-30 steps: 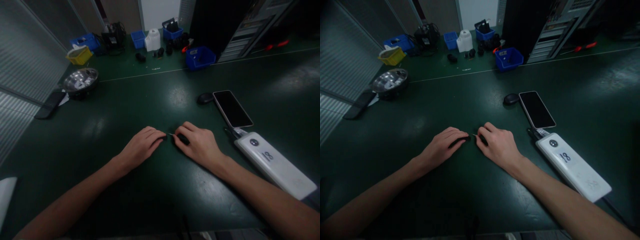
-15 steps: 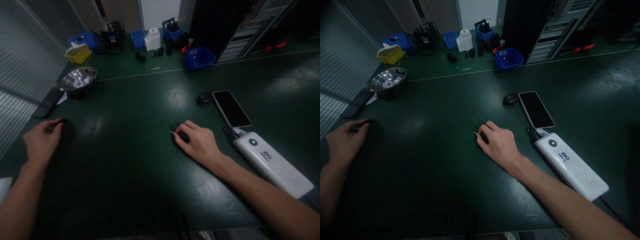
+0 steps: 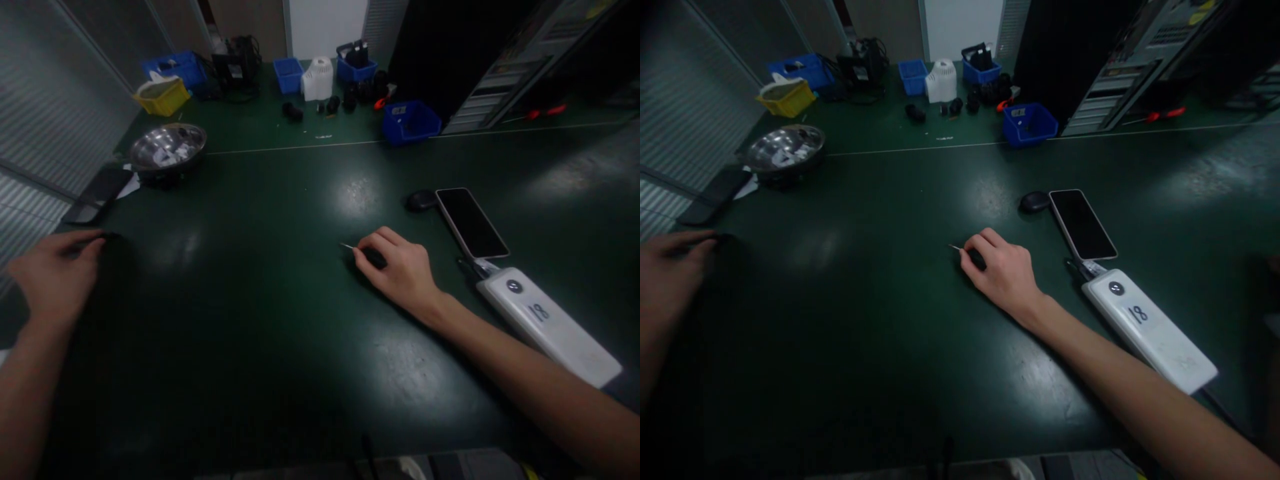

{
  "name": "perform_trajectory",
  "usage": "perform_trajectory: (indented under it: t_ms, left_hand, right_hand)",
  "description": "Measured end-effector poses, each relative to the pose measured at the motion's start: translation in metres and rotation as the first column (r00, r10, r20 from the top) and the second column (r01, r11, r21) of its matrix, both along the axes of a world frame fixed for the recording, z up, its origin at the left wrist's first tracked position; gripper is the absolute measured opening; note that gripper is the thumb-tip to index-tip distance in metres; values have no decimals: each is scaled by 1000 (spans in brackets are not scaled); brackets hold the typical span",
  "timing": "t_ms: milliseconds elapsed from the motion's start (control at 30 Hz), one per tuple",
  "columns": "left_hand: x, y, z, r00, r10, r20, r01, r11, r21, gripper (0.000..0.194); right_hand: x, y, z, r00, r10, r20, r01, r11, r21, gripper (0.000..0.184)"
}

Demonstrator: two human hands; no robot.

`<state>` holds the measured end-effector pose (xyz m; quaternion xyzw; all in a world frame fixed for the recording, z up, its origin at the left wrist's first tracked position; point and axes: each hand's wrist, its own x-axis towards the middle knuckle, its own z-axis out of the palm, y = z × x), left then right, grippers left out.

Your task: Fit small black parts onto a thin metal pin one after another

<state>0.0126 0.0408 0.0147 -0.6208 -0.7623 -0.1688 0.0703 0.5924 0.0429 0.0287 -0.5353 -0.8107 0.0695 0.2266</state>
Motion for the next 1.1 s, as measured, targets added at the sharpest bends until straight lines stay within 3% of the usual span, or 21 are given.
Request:
perform_trajectory:
  t_ms: [100,200,467,600,1100]
  left_hand:
    - [6,-1,4,993,18,-116,-11,998,60,39]
    - [14,-4,8,976,-13,-217,16,1000,10,42]
    - [22,-1,14,911,-64,-409,17,993,-118,51]
    - [21,1,13,904,-87,-418,30,989,-142,51]
    - [14,4,6,922,-30,-385,14,999,-45,47]
  right_hand:
    - [-11,17,-2,999,27,22,-28,999,30,25]
    - [-17,29,-6,1000,21,11,-21,998,62,23]
    - [-14,23,-7,992,122,28,-123,992,23,21]
    - [-14,24,-6,991,131,12,-131,991,9,22]
    - [-20,21,-3,992,124,-12,-125,991,-37,21]
